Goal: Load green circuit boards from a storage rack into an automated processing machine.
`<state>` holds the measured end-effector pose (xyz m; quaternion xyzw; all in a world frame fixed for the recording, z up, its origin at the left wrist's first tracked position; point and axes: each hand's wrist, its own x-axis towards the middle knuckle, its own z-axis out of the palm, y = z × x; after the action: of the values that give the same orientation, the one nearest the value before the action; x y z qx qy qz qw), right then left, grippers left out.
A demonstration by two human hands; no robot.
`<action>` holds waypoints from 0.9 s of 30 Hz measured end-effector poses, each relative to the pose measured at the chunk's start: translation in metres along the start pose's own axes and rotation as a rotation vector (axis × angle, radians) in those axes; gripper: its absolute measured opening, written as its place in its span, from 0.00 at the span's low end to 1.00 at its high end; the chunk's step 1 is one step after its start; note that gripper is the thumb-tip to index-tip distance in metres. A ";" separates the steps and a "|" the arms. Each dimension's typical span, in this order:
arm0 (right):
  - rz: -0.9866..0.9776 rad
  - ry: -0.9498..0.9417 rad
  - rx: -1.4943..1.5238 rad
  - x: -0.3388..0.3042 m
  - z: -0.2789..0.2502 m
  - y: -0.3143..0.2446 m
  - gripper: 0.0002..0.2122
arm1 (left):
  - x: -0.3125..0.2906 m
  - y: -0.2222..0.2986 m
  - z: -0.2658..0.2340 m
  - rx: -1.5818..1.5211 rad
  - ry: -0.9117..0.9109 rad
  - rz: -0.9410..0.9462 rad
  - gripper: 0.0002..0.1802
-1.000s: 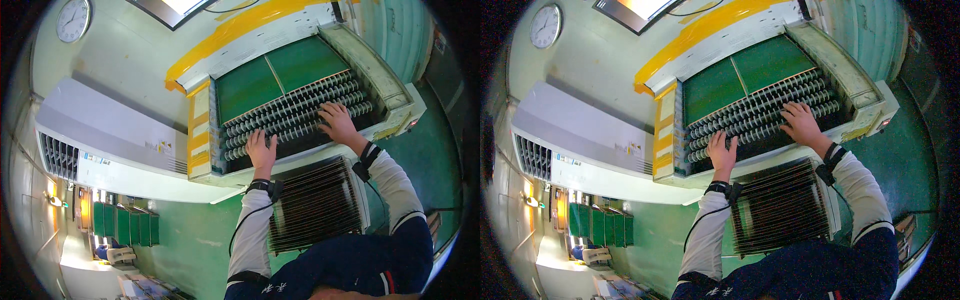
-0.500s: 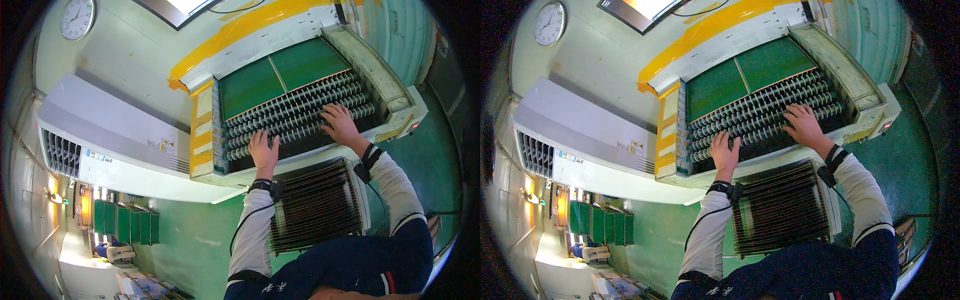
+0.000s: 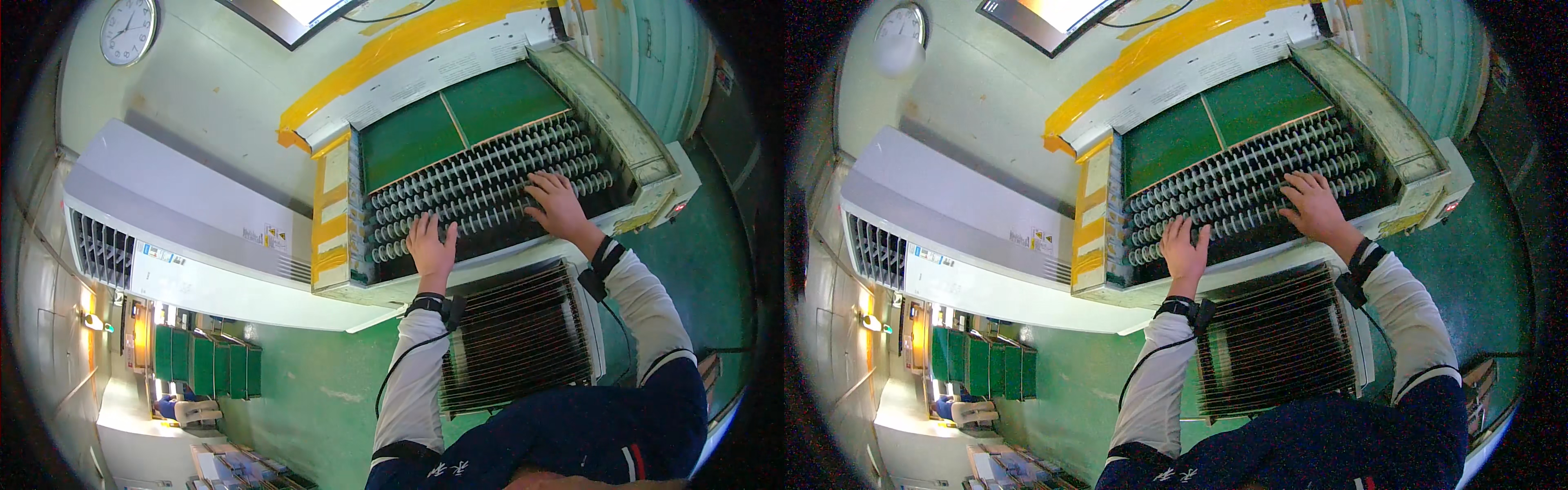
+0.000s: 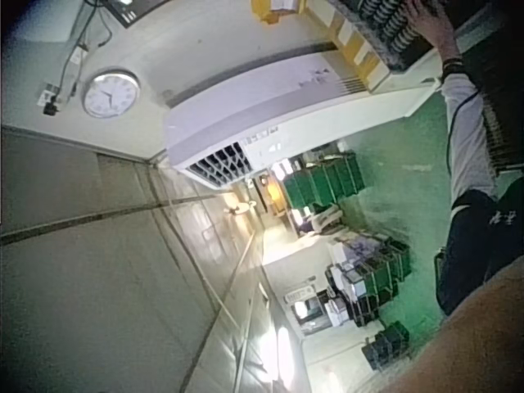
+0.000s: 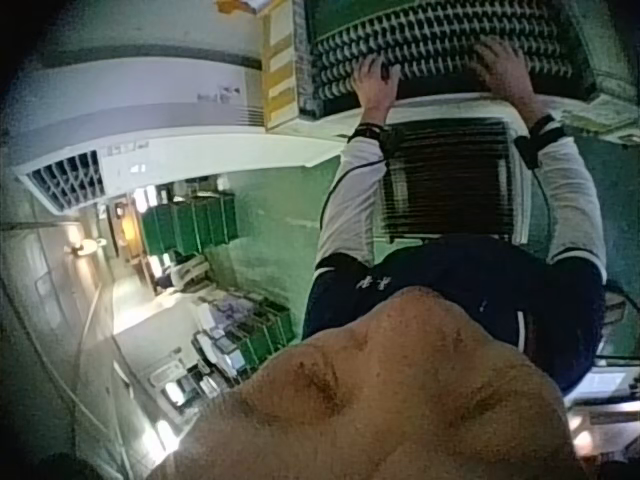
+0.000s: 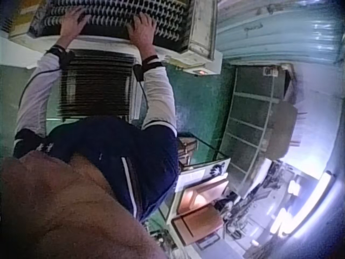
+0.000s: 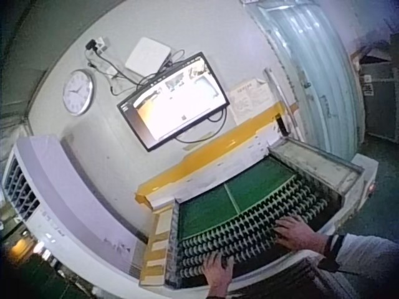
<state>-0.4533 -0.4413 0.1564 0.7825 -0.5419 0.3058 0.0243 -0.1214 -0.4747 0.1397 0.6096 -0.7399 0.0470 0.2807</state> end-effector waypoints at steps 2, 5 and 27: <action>-0.001 0.002 0.003 0.000 0.001 0.000 0.22 | 0.000 -0.001 0.001 -0.001 0.004 0.004 0.31; -0.002 0.005 0.003 0.000 0.001 0.000 0.22 | -0.001 -0.002 0.001 -0.002 0.008 0.004 0.31; -0.013 0.015 0.000 -0.001 0.001 0.000 0.22 | 0.001 0.005 -0.005 -0.003 -0.015 -0.013 0.29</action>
<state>-0.4531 -0.4415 0.1549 0.7836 -0.5367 0.3115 0.0302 -0.1240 -0.4720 0.1459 0.6142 -0.7382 0.0394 0.2763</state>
